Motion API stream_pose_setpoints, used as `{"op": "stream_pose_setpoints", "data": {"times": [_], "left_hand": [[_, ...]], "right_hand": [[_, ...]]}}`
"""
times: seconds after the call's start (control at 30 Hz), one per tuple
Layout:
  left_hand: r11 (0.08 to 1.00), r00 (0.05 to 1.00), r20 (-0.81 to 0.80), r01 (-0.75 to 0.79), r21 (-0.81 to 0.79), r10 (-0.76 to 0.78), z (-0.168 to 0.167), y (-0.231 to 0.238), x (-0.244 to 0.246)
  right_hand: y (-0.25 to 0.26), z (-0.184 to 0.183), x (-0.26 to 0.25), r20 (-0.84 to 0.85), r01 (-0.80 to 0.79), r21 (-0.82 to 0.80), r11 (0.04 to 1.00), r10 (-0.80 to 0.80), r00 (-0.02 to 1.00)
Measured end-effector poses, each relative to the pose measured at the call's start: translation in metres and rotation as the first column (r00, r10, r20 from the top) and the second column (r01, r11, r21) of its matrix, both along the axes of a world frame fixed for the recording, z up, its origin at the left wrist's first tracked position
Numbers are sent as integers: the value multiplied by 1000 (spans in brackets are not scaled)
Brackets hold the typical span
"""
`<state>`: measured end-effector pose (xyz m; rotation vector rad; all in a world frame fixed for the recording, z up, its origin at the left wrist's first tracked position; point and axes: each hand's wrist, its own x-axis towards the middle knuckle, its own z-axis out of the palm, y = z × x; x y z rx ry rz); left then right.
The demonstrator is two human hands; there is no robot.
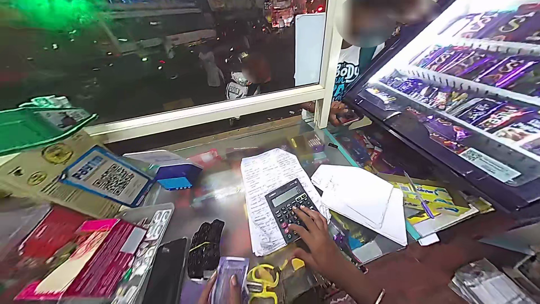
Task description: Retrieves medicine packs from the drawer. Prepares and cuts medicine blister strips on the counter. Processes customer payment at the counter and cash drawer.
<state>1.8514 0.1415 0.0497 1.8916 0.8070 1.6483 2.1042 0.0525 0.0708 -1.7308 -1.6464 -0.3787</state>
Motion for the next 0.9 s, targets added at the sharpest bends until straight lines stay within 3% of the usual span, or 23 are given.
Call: {"op": "stream_pose_setpoints", "data": {"times": [0.07, 0.13, 0.17, 0.23, 0.27, 0.33, 0.4, 0.53, 0.6, 0.67, 0.8, 0.9], "left_hand": [[997, 998, 46, 51, -59, -49, 10, -9, 7], [985, 989, 36, 145, -98, -143, 21, -19, 18], [978, 983, 0, 183, -96, -183, 26, -24, 22], [972, 966, -116, 228, -59, -233, 41, -32, 31], [969, 947, -204, 244, -43, -248, 48, -35, 34], [939, 876, -342, 336, -70, -339, 57, -39, 40], [898, 803, -408, 423, -122, -434, 60, -41, 44], [849, 773, -351, 483, -215, -529, 61, -35, 53], [749, 713, -235, 601, -280, -660, 57, -29, 55], [669, 647, -183, 679, -303, -740, 54, -24, 57], [743, 683, -297, 583, -328, -667, 57, -30, 55], [721, 676, -274, 572, -391, -684, 51, -24, 55]], "right_hand": [[0, -1, 2, -53, -39, 61, 997, 42, 998], [-6, 1, 2, -231, -111, 113, 987, 135, 964], [-12, 4, -3, -393, -141, 138, 980, 185, 901], [-24, 17, -14, -729, -205, 173, 963, 265, 631], [-31, 23, -20, -821, -251, 161, 954, 271, 502], [-45, 32, -27, -907, -360, 119, 925, 249, 340], [-54, 34, -31, -952, -377, 77, 923, 181, 248], [-61, 32, -16, -928, -316, 28, 948, 142, 345], [-65, 32, -9, -894, -281, 24, 959, 146, 423], [-67, 33, -4, -894, -245, 11, 969, 119, 432], [-69, 31, -1, -897, -149, 37, 988, 99, 430], [-69, 37, 4, -894, -70, 77, 995, 100, 437]]}}
